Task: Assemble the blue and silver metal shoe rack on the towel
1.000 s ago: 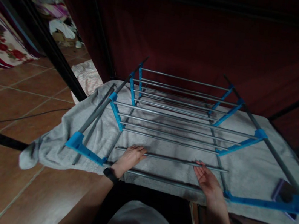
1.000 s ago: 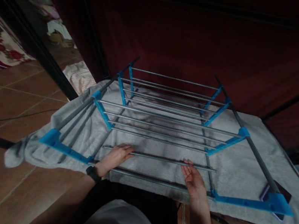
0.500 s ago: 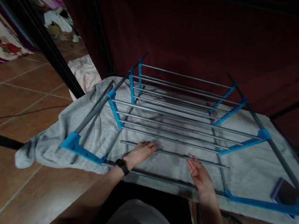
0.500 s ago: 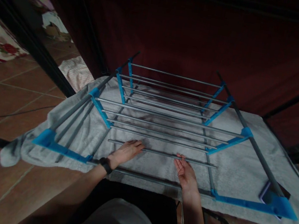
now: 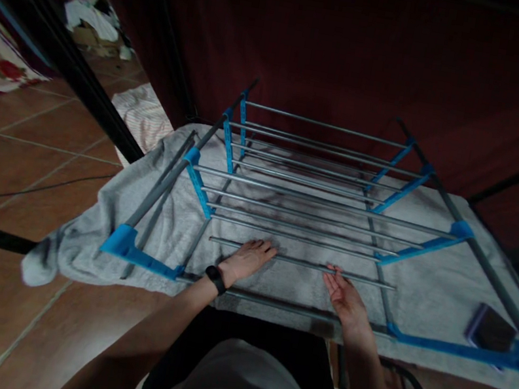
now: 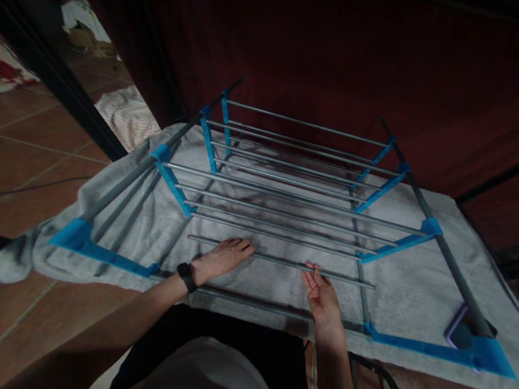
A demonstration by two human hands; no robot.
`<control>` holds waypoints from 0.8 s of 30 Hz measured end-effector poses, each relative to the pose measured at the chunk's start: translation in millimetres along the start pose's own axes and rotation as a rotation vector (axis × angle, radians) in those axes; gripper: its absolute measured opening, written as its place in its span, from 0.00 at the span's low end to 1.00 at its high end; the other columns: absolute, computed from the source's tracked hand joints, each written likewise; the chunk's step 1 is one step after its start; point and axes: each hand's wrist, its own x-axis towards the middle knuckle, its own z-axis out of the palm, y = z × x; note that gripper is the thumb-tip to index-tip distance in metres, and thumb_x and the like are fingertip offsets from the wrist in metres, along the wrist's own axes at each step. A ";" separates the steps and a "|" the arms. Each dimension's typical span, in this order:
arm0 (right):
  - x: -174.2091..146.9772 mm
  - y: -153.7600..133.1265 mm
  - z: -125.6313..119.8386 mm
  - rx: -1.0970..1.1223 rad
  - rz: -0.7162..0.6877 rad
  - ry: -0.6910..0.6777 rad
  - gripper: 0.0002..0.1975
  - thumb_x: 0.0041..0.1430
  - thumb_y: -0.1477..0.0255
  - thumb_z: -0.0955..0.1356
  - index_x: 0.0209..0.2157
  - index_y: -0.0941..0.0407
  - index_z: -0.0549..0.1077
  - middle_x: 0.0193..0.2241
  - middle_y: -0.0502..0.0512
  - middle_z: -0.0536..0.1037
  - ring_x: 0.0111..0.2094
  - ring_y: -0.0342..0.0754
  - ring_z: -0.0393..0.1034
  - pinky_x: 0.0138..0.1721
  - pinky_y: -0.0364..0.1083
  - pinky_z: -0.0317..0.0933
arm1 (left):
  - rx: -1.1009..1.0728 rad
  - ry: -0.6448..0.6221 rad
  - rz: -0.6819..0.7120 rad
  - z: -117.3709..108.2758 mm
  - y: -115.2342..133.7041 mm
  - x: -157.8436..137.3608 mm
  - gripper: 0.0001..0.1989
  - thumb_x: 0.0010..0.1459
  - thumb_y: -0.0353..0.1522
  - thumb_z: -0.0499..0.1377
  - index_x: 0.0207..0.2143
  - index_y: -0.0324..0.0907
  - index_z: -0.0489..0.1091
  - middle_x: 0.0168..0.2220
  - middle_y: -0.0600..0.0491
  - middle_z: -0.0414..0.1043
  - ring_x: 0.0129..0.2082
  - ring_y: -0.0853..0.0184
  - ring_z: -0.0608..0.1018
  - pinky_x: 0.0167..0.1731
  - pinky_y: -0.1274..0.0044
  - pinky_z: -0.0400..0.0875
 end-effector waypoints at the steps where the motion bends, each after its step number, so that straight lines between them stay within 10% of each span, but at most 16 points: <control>1: 0.1 0.0 0.4 0.003 -0.001 0.001 0.11 0.45 0.75 0.77 0.32 0.54 0.76 0.37 0.52 0.82 0.43 0.47 0.77 0.49 0.47 0.71 | 0.002 0.005 -0.001 1.6 -0.5 -0.2 0.21 0.62 0.22 0.45 0.55 0.46 0.63 0.52 0.47 0.67 0.53 0.61 0.70 0.52 0.67 0.65; 24: 2.0 2.7 1.0 0.031 0.001 0.001 0.09 0.47 0.76 0.75 0.31 0.54 0.76 0.35 0.51 0.82 0.40 0.46 0.77 0.46 0.45 0.73 | 0.075 0.027 -0.002 1.7 4.5 0.2 0.17 0.63 0.22 0.46 0.50 0.44 0.64 0.50 0.49 0.68 0.48 0.62 0.72 0.48 0.69 0.66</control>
